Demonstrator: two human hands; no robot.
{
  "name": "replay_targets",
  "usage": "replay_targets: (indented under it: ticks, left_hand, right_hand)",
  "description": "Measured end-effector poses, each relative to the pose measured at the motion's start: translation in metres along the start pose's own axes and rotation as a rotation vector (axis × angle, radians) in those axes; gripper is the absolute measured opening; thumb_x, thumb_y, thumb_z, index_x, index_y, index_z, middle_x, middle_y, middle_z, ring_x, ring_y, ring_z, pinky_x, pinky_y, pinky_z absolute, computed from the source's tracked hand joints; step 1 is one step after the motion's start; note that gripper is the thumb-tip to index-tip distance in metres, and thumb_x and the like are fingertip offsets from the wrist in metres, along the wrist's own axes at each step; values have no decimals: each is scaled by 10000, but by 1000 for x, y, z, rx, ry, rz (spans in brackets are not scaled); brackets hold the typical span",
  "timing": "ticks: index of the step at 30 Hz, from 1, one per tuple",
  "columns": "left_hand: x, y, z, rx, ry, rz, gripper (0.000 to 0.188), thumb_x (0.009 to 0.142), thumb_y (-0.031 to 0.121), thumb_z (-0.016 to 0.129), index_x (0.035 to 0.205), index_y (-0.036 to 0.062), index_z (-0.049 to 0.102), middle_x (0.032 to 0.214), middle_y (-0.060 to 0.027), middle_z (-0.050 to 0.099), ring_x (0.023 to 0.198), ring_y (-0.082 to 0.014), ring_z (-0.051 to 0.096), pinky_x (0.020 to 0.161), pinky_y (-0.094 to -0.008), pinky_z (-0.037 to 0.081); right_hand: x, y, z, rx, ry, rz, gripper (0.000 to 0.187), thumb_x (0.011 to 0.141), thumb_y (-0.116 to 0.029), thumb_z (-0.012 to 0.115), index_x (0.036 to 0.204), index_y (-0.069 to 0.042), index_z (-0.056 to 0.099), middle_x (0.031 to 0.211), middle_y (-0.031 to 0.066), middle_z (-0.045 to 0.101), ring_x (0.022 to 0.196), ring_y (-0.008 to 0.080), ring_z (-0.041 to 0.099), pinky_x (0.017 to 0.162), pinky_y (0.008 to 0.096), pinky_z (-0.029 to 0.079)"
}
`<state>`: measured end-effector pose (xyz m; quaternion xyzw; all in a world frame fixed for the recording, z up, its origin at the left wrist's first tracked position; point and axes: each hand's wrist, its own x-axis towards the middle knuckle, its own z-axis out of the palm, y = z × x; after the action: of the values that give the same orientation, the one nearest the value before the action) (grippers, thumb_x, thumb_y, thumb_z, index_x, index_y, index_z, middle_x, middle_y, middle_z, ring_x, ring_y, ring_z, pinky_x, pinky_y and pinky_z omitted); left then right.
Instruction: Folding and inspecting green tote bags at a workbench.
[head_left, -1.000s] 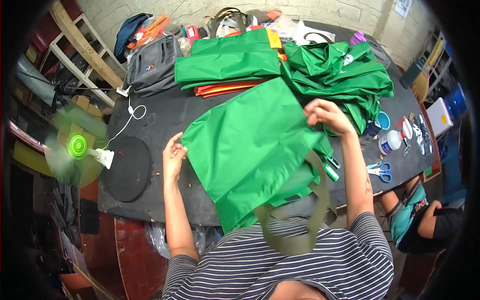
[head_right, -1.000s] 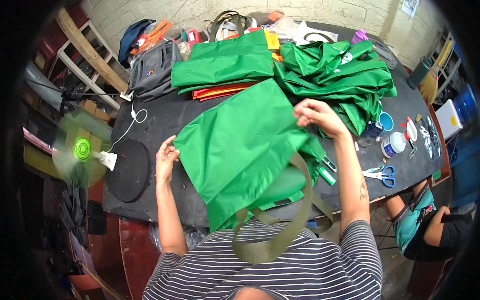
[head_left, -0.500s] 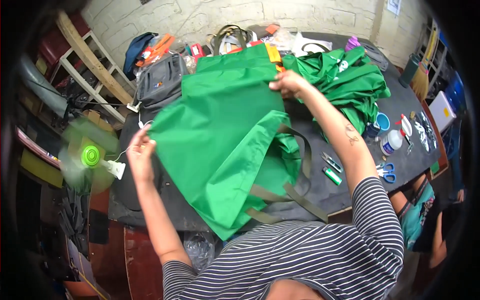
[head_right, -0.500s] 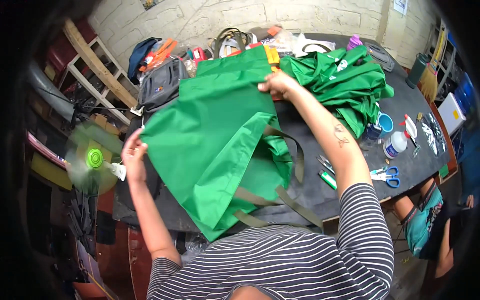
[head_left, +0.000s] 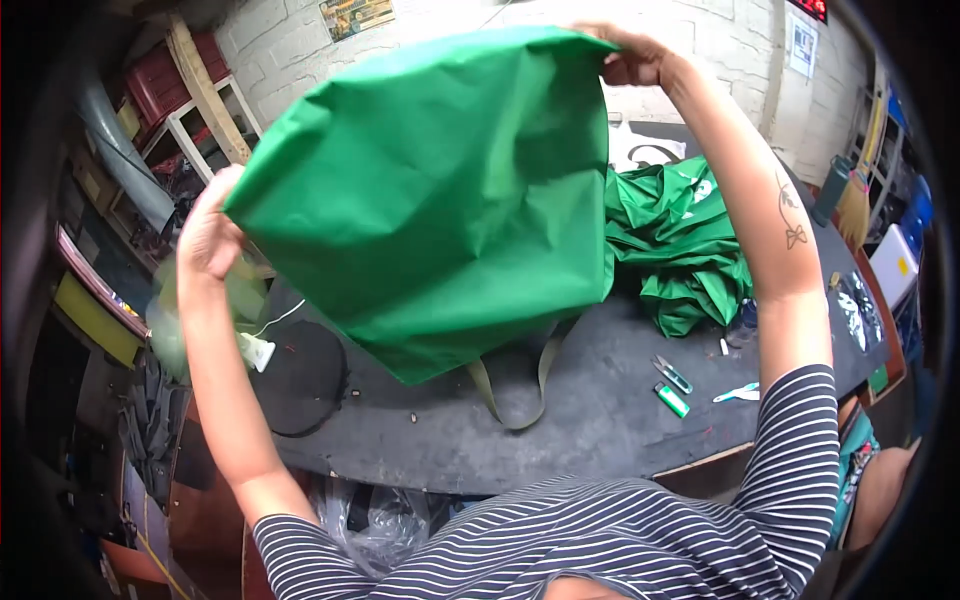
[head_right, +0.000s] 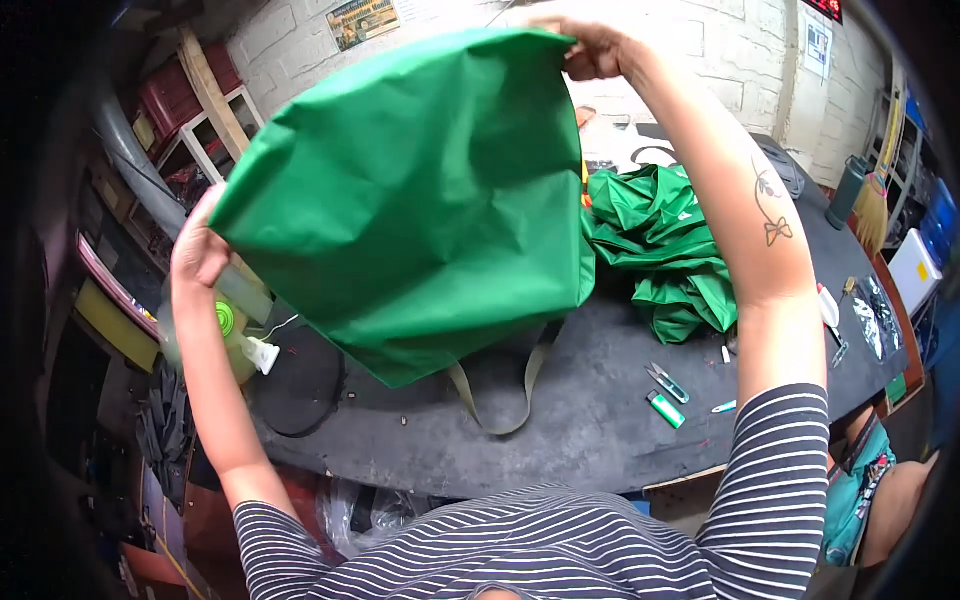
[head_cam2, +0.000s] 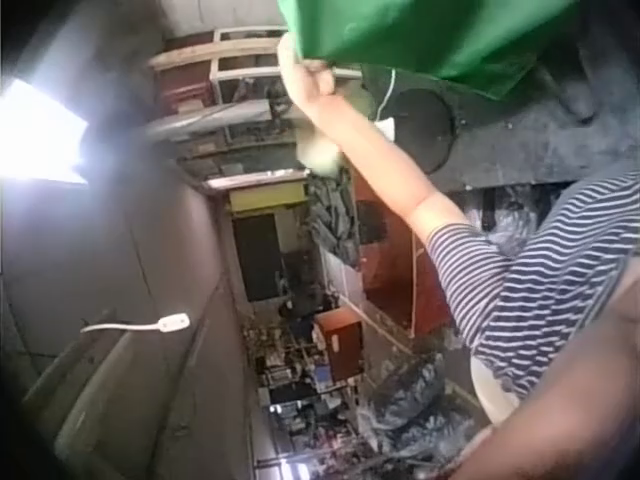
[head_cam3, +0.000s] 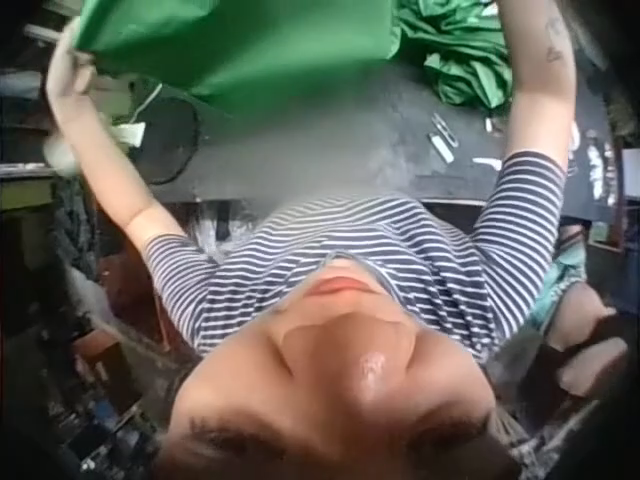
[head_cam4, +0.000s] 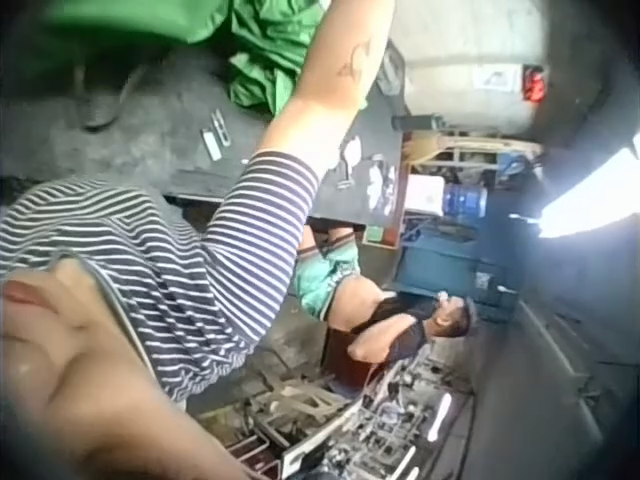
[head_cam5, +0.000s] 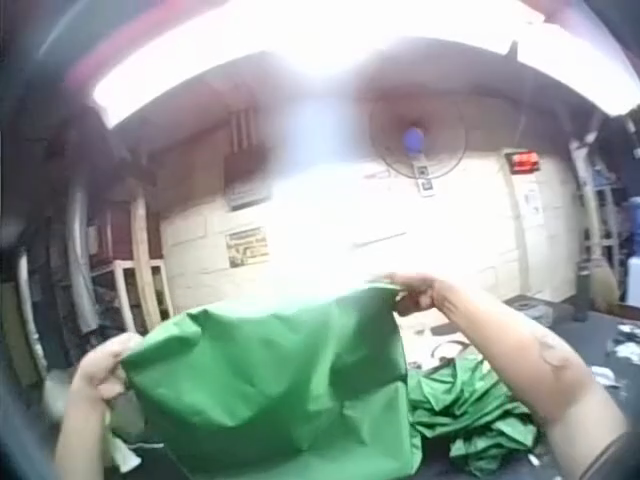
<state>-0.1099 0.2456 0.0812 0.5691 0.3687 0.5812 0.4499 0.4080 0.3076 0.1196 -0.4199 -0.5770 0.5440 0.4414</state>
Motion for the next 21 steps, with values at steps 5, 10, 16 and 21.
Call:
replay_targets:
  ticks: [5,10,16,21]
  left_hand:
    - [41,-5,-70,334,-96,-201,69,822,172,662,841,144,602,717,63,580,591,-61,538,512,-210,426]
    - [55,95,17,229,235,1279,271,844,6,661,1097,3,562,907,-49,631,827,-127,595,790,-249,494]
    - [-59,-1,-41,711,359,786,556,841,14,658,1338,36,409,1136,-27,548,803,-85,516,702,-223,454]
    - [-126,-179,3,689,305,404,528,831,26,639,1314,19,425,817,-45,586,712,-121,526,660,-275,449]
  right_hand:
    - [88,26,12,-803,125,-78,139,861,-244,614,780,-134,589,503,-43,405,358,57,311,330,215,259]
    - [110,-144,-195,-1135,535,-352,85,861,-148,580,896,-79,615,606,-2,499,468,91,415,444,260,349]
    - [108,100,61,-693,120,-786,200,849,-63,566,1032,-21,635,779,40,639,670,137,553,672,313,472]
    - [-66,162,72,-788,398,-470,211,781,-41,558,961,-10,665,779,142,671,730,238,652,708,347,507]
